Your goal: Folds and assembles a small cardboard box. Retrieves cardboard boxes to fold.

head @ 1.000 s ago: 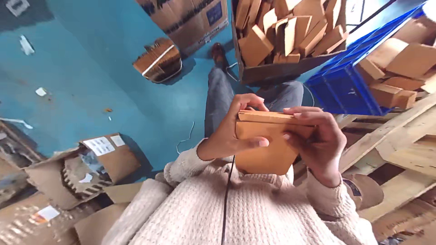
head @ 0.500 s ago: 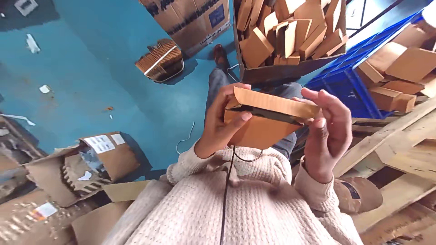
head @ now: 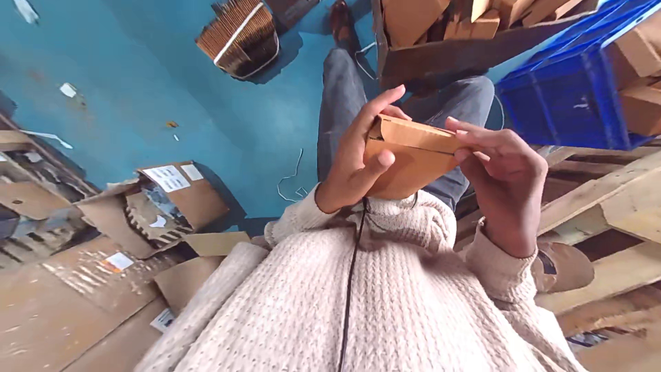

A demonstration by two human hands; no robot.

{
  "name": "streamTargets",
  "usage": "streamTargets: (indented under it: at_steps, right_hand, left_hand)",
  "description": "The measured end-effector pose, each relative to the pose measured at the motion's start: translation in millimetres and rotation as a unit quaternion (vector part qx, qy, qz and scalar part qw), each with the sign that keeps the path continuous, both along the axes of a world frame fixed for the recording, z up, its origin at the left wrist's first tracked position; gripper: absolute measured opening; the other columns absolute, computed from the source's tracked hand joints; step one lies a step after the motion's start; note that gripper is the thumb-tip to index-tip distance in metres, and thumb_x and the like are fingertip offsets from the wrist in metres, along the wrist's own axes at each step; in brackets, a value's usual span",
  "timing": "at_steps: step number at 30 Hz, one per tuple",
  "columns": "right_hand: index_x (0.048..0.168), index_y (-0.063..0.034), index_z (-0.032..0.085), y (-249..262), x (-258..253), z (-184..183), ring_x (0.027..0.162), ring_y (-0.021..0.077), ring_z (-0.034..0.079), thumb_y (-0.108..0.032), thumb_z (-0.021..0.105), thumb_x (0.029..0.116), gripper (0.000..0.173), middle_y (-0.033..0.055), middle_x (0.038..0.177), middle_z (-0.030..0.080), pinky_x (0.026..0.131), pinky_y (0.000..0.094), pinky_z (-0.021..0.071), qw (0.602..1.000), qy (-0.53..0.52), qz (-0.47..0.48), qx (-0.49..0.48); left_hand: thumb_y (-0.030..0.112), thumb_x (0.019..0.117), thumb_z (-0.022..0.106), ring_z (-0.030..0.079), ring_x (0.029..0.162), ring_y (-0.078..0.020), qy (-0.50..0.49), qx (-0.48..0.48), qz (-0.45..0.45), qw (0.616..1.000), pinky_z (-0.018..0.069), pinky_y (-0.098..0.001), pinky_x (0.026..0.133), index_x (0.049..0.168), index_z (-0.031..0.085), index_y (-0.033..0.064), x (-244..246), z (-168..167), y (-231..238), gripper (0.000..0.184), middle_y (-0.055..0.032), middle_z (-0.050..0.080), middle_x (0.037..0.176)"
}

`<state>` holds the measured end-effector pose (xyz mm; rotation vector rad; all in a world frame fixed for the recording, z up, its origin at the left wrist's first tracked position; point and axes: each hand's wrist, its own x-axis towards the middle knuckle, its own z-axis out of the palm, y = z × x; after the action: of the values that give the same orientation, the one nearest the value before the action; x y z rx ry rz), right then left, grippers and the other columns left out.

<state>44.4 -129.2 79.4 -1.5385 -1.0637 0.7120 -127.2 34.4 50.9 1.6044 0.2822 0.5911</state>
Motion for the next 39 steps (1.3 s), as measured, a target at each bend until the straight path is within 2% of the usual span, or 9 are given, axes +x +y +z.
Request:
streamTargets:
  at_steps: [3, 5, 11, 13, 15, 17, 29, 34, 39]
  right_hand:
    - [0.114, 0.0026, 0.068, -4, -7, -6, 0.122, 0.0229, 0.066, 0.000, 0.060, 0.0979, 0.018, 0.0127, 0.130, 0.068, 0.102, 0.0365, 0.0573, 1.000, -0.019, -0.002, 0.013]
    - [0.114, 0.0030, 0.070, -4, -11, -5, 0.119, 0.0210, 0.067, -0.004, 0.063, 0.0979, 0.019, 0.0127, 0.127, 0.070, 0.102, 0.0357, 0.0572, 0.999, -0.037, -0.003, 0.014]
    - [0.122, 0.0016, 0.071, 1, -22, 12, 0.118, 0.0195, 0.068, -0.011, 0.067, 0.0979, 0.027, 0.0133, 0.125, 0.071, 0.104, 0.0355, 0.0551, 0.993, -0.119, 0.000, -0.023]
    - [0.124, -0.0014, 0.072, 2, -23, 19, 0.119, 0.0186, 0.067, -0.012, 0.064, 0.1001, 0.027, 0.0122, 0.128, 0.071, 0.104, 0.0344, 0.0538, 0.986, -0.161, 0.014, -0.036]
    - [0.127, -0.0039, 0.071, 3, -24, 20, 0.122, 0.0214, 0.065, -0.010, 0.060, 0.1019, 0.028, 0.0127, 0.132, 0.068, 0.104, 0.0364, 0.0525, 0.984, -0.173, 0.035, -0.031]
    - [0.126, -0.0054, 0.072, 4, -24, 18, 0.122, 0.0231, 0.063, -0.009, 0.059, 0.1022, 0.027, 0.0131, 0.132, 0.068, 0.103, 0.0374, 0.0517, 0.984, -0.171, 0.045, -0.016]
    - [0.121, -0.0015, 0.073, 9, -13, 21, 0.123, 0.0251, 0.064, -0.002, 0.061, 0.0984, 0.025, 0.0128, 0.128, 0.070, 0.107, 0.0406, 0.0520, 0.989, -0.122, 0.080, 0.002]
    - [0.127, -0.0054, 0.071, 10, -20, 18, 0.134, 0.0293, 0.056, -0.006, 0.055, 0.1026, 0.029, 0.0116, 0.136, 0.066, 0.113, 0.0449, 0.0431, 0.977, -0.182, 0.107, -0.008]
    - [0.141, -0.0088, 0.060, 5, -20, 8, 0.147, 0.0351, 0.038, -0.022, 0.052, 0.1042, 0.040, 0.0114, 0.150, 0.055, 0.120, 0.0514, 0.0300, 0.959, -0.218, 0.179, -0.024]
  left_hand:
    - [0.028, 0.1085, 0.044, 0.062, 0.117, -0.0176, 0.003, -0.006, 0.033, 0.999, 0.0537, -0.0356, 0.101, 0.135, 0.045, -0.0117, -5, -2, -6, 0.047, -0.0151, 0.063, 0.123]
    - [0.022, 0.1089, 0.042, 0.064, 0.115, -0.0180, 0.005, -0.016, 0.025, 1.000, 0.0551, -0.0364, 0.100, 0.133, 0.047, -0.0120, -5, -1, -8, 0.042, -0.0156, 0.064, 0.122]
    - [0.031, 0.1083, 0.038, 0.062, 0.112, -0.0162, -0.011, -0.012, -0.025, 1.000, 0.0540, -0.0347, 0.099, 0.137, 0.042, -0.0167, 2, 2, -10, 0.056, -0.0158, 0.064, 0.117]
    - [0.040, 0.1022, 0.055, 0.063, 0.108, -0.0152, -0.024, -0.017, -0.023, 0.999, 0.0552, -0.0325, 0.096, 0.138, 0.041, -0.0181, 4, 2, -10, 0.069, -0.0152, 0.063, 0.115]
    - [0.035, 0.0896, 0.073, 0.064, 0.107, -0.0169, -0.043, -0.016, -0.015, 0.999, 0.0557, -0.0321, 0.096, 0.139, 0.040, -0.0208, 4, 1, -11, 0.082, -0.0177, 0.063, 0.114]
    - [0.035, 0.0820, 0.079, 0.062, 0.109, -0.0165, -0.047, -0.005, -0.023, 0.999, 0.0540, -0.0307, 0.098, 0.141, 0.037, -0.0219, 3, 2, -10, 0.092, -0.0180, 0.062, 0.115]
    - [0.031, 0.0765, 0.085, 0.061, 0.110, -0.0189, -0.053, -0.002, -0.030, 0.998, 0.0525, -0.0318, 0.100, 0.143, 0.033, -0.0223, 3, 3, -11, 0.100, -0.0198, 0.062, 0.116]
    - [0.037, 0.0828, 0.080, 0.060, 0.107, -0.0158, -0.065, -0.012, 0.004, 0.998, 0.0517, -0.0286, 0.099, 0.142, 0.033, -0.0234, 1, -4, -14, 0.097, -0.0186, 0.060, 0.113]
    - [0.056, 0.1008, 0.050, 0.060, 0.105, -0.0138, -0.032, -0.011, 0.002, 0.999, 0.0530, -0.0296, 0.096, 0.142, 0.035, -0.0222, -6, -6, -13, 0.089, -0.0169, 0.062, 0.112]
